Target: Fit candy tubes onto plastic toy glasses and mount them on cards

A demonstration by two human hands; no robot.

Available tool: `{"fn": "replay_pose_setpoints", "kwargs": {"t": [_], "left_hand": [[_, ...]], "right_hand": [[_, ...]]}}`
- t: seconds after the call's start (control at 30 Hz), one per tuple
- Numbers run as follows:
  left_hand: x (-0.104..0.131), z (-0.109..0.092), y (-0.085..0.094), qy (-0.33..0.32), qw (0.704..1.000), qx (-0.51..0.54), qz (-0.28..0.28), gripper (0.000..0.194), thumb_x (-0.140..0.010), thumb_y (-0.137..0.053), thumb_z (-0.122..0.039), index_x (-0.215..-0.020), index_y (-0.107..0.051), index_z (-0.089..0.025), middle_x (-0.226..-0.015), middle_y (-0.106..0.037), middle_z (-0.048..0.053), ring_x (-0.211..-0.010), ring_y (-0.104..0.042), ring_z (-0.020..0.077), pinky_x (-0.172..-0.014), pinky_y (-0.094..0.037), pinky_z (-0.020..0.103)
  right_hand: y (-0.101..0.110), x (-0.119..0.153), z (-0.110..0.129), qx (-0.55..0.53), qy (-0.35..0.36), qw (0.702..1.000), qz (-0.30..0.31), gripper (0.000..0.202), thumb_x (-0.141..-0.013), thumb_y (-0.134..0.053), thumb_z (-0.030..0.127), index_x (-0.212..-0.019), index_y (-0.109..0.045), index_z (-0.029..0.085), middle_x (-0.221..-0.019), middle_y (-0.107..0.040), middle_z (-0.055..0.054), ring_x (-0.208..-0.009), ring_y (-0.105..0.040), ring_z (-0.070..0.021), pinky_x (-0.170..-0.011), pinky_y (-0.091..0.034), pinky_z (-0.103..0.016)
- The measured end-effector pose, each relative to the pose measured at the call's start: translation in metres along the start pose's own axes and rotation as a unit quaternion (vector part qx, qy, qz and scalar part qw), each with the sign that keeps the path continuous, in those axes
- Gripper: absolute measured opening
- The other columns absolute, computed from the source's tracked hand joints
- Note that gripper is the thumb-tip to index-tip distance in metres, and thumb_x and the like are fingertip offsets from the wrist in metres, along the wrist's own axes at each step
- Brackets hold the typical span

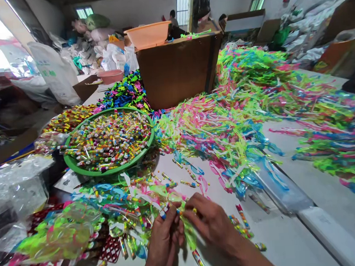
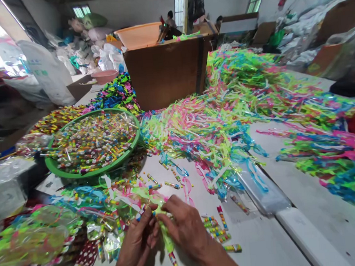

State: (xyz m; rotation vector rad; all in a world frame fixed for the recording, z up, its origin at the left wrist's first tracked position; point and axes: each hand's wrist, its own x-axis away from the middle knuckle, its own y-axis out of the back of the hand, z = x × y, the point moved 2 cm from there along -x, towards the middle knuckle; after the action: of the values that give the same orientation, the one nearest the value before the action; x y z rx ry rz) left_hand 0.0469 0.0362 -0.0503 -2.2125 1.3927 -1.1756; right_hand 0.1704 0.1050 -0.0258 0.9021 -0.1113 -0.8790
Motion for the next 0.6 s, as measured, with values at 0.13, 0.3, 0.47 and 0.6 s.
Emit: {"fn": "replay_pose_setpoints", "kwargs": {"t": [0.13, 0.3, 0.47, 0.6], "left_hand": [[0.011, -0.005, 0.010, -0.025, 0.998, -0.031, -0.057, 0.047, -0.066, -0.081, -0.048, -0.094, -0.070, -0.012, -0.069, -0.060, -0.001, -0.050, -0.047, 0.0045, -0.040, -0.039, 0.012], [0.020, -0.008, 0.008, -0.030, 0.998, -0.058, -0.012, 0.040, -0.069, -0.077, -0.050, -0.082, -0.066, -0.014, -0.070, -0.060, 0.002, -0.062, -0.059, 0.0148, -0.039, -0.043, 0.019], [0.011, -0.024, 0.010, -0.120, 0.975, -0.184, -0.042, 0.049, -0.065, -0.078, -0.050, -0.095, -0.068, -0.012, -0.060, -0.058, 0.000, -0.049, -0.050, 0.0117, -0.039, -0.039, 0.019], [0.011, -0.033, 0.000, -0.199, 0.913, -0.357, -0.001, 0.026, -0.075, -0.070, -0.033, -0.094, -0.074, -0.017, -0.068, -0.066, 0.004, -0.058, -0.055, 0.0149, -0.053, -0.042, 0.022]], "right_hand": [[-0.003, -0.024, -0.043, 0.147, -0.078, 0.986, -0.022, 0.011, -0.094, -0.051, 0.018, -0.099, -0.060, 0.015, -0.098, -0.061, -0.010, -0.085, -0.059, -0.0214, -0.075, -0.047, -0.030], [-0.017, -0.037, -0.065, 0.206, -0.063, 0.976, 0.009, 0.013, -0.087, -0.054, 0.006, -0.085, -0.064, 0.013, -0.094, -0.061, -0.014, -0.090, -0.054, -0.0275, -0.079, -0.044, -0.037], [0.007, -0.017, -0.036, 0.190, -0.013, 0.980, 0.055, 0.019, -0.093, -0.047, 0.007, -0.095, -0.064, 0.016, -0.086, -0.061, -0.007, -0.081, -0.056, -0.0211, -0.074, -0.043, -0.030], [0.019, -0.001, -0.012, 0.089, 0.027, 0.991, 0.099, 0.015, -0.095, -0.047, 0.012, -0.094, -0.062, 0.018, -0.085, -0.061, -0.004, -0.077, -0.058, -0.0175, -0.072, -0.045, -0.027]]}}
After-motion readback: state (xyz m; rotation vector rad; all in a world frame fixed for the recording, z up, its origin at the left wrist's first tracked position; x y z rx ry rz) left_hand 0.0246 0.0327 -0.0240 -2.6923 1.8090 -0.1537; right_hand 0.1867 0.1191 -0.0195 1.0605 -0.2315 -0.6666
